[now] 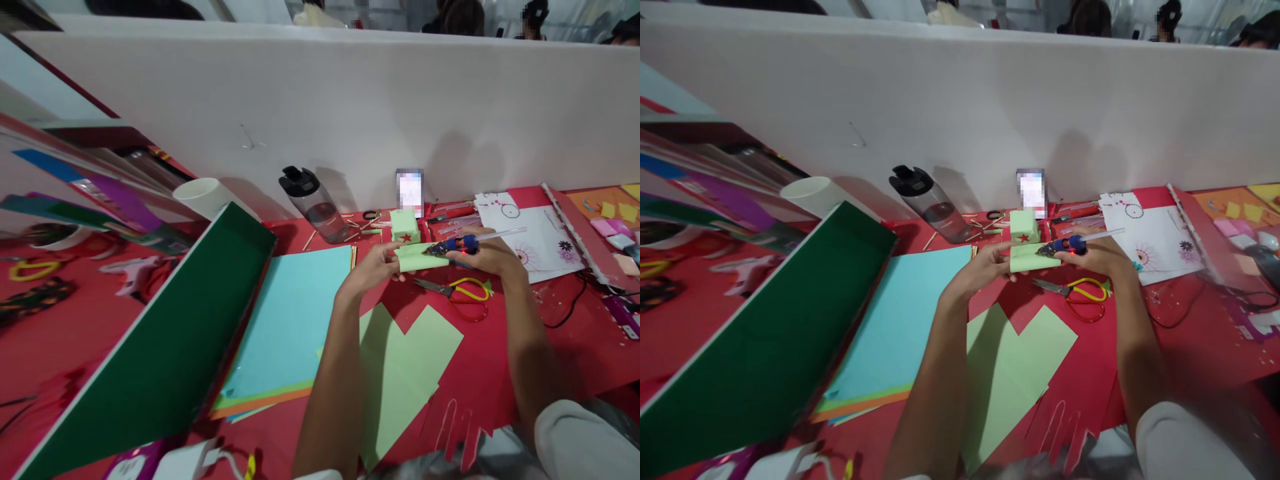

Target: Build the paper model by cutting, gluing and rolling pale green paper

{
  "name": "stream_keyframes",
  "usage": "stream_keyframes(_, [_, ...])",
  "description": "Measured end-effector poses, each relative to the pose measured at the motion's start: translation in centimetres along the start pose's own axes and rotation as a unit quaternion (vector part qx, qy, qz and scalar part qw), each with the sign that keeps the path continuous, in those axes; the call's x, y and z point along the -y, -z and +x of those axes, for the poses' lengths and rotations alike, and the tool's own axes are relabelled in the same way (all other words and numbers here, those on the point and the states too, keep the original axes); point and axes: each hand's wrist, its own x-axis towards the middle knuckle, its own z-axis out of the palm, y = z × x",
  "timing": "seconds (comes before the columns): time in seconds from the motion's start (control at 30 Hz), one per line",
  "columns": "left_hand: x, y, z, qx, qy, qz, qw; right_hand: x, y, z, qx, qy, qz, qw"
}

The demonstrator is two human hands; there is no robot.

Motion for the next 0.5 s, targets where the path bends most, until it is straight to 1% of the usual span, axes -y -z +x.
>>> stream_keyframes(0.13, [0.0,0.2,-0.1,-0.006,0.001,0.000,1.000,-0.8,0.6,-0.4,-0.012,-0.018,-0.005,1.000])
stream_keyframes(0.23, [-0.4,0.2,-0.3,-0.007,0.000,-0.009,1.000,-1.4,1.3,-0.7,-0.011,-0.023,0.020,0.999])
stream_keyframes(0.3, [-0.7,0.2,-0.4,-0.008,0.002,-0.013,1.000,-1.7,1.6,-0.9,-0.024,-0.019,0.038,0.999])
stream_keyframes(0.4, [-1.0,0.1,-0.6,-0.011,0.006,-0.012,1.000,-2.4,1.6,-1.1,-0.051,-0.023,0.061,0.997])
stream_keyframes(0.5, [-1.1,0.0,-0.6,-0.012,0.006,-0.011,1.000,-3.2,1.3,-1.1,-0.047,-0.031,0.076,0.996])
